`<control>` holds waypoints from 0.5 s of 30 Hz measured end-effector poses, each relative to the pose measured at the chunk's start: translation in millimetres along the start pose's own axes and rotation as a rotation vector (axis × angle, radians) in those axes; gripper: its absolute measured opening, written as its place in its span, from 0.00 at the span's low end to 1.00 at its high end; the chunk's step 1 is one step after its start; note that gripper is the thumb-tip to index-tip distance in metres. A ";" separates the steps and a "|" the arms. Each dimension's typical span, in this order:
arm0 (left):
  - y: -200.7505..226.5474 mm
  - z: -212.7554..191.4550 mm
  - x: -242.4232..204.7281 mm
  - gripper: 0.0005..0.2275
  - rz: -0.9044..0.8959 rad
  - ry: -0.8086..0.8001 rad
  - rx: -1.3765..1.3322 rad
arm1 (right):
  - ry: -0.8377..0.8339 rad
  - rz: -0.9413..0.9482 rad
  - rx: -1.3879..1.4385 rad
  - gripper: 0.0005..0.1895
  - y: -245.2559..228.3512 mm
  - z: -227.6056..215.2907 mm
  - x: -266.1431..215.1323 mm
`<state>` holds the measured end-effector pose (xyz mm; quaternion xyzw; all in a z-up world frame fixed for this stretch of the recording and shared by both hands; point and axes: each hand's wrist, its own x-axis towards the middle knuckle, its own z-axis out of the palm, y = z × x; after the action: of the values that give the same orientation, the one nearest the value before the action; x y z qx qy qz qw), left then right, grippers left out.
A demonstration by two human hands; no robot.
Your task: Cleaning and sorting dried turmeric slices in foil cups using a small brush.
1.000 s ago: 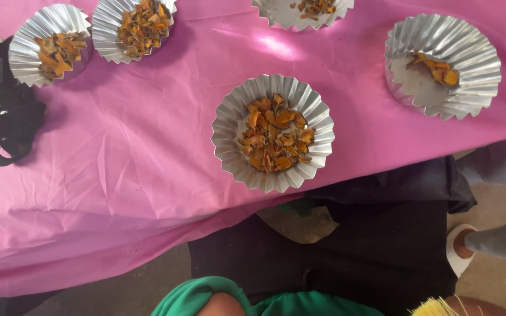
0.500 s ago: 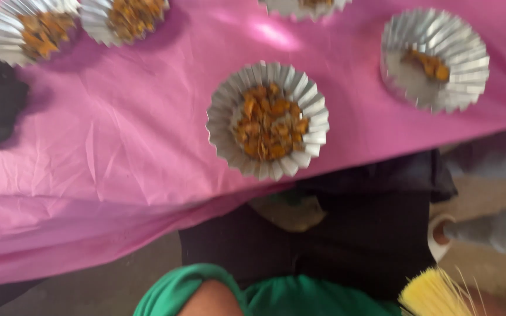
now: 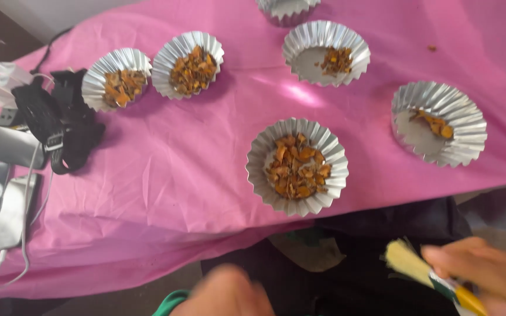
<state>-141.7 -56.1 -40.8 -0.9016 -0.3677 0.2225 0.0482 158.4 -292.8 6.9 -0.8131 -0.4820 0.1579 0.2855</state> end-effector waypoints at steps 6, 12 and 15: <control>-34.2 -77.3 98.6 0.08 0.015 0.768 -1.211 | -0.074 0.020 0.084 0.20 -47.7 19.4 89.1; -38.6 -25.9 124.5 0.10 -0.250 0.648 -1.170 | -0.230 0.214 0.018 0.23 -88.0 33.5 153.9; -35.2 -16.5 124.8 0.14 -0.232 0.501 -1.230 | -0.293 0.135 -0.144 0.29 -109.3 41.7 186.6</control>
<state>-78.3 56.2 -62.9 -0.7439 -0.4997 -0.2499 -0.3666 151.0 -76.0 45.0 -0.8302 -0.4729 0.2588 0.1419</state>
